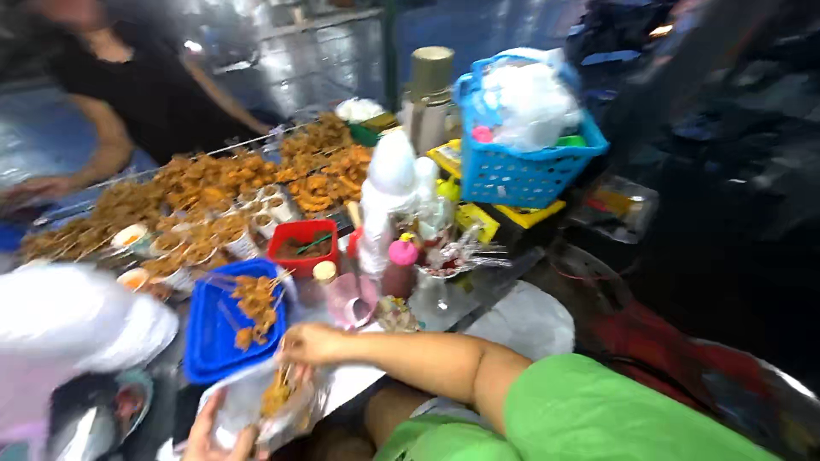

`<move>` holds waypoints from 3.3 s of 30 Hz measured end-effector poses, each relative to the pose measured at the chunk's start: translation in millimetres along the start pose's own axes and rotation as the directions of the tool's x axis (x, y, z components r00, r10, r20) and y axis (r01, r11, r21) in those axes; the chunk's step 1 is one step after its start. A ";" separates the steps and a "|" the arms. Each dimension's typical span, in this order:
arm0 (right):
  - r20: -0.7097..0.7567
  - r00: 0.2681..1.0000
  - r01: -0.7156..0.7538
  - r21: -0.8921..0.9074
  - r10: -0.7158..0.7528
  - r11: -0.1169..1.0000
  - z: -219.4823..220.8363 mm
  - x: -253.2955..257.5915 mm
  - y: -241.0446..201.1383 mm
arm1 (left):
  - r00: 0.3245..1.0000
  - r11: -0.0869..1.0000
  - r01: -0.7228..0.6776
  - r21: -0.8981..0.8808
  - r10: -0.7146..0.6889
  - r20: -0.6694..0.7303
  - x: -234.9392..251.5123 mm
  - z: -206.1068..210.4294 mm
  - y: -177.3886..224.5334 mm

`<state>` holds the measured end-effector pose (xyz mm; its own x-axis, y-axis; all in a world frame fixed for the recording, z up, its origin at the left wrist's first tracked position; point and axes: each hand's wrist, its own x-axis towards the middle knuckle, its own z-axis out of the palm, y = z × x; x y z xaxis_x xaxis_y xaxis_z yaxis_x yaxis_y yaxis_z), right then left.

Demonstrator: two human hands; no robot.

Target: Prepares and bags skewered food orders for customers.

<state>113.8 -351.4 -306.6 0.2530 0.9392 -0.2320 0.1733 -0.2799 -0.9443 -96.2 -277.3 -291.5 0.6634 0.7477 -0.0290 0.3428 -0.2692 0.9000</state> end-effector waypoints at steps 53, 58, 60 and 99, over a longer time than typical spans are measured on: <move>-0.549 0.761 0.421 0.015 -0.344 0.907 -33.8 84.4 -29.5 | 0.947 0.867 0.161 -0.472 -0.271 -0.174 22.3 29.6 -18.5; -0.519 0.723 0.616 0.182 -0.457 0.767 -15.5 53.5 -10.5 | 0.964 0.839 0.165 -0.518 -0.249 -0.096 23.8 22.4 -15.4; -0.440 0.751 0.625 0.236 -0.492 0.744 -3.8 38.4 7.6 | 0.965 0.826 0.166 -0.539 -0.249 -0.084 24.7 18.5 -14.6; 0.397 0.917 0.045 -0.222 0.048 0.974 -1.7 64.6 -14.5 | 0.978 0.979 0.202 0.035 -0.200 -0.050 9.5 16.1 6.0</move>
<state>129.3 -287.0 -307.6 -0.1376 0.9262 -0.3511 0.3916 -0.2747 -0.8782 -77.1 -281.6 -293.5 0.5472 0.8158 -0.1870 0.4933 -0.1338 0.8595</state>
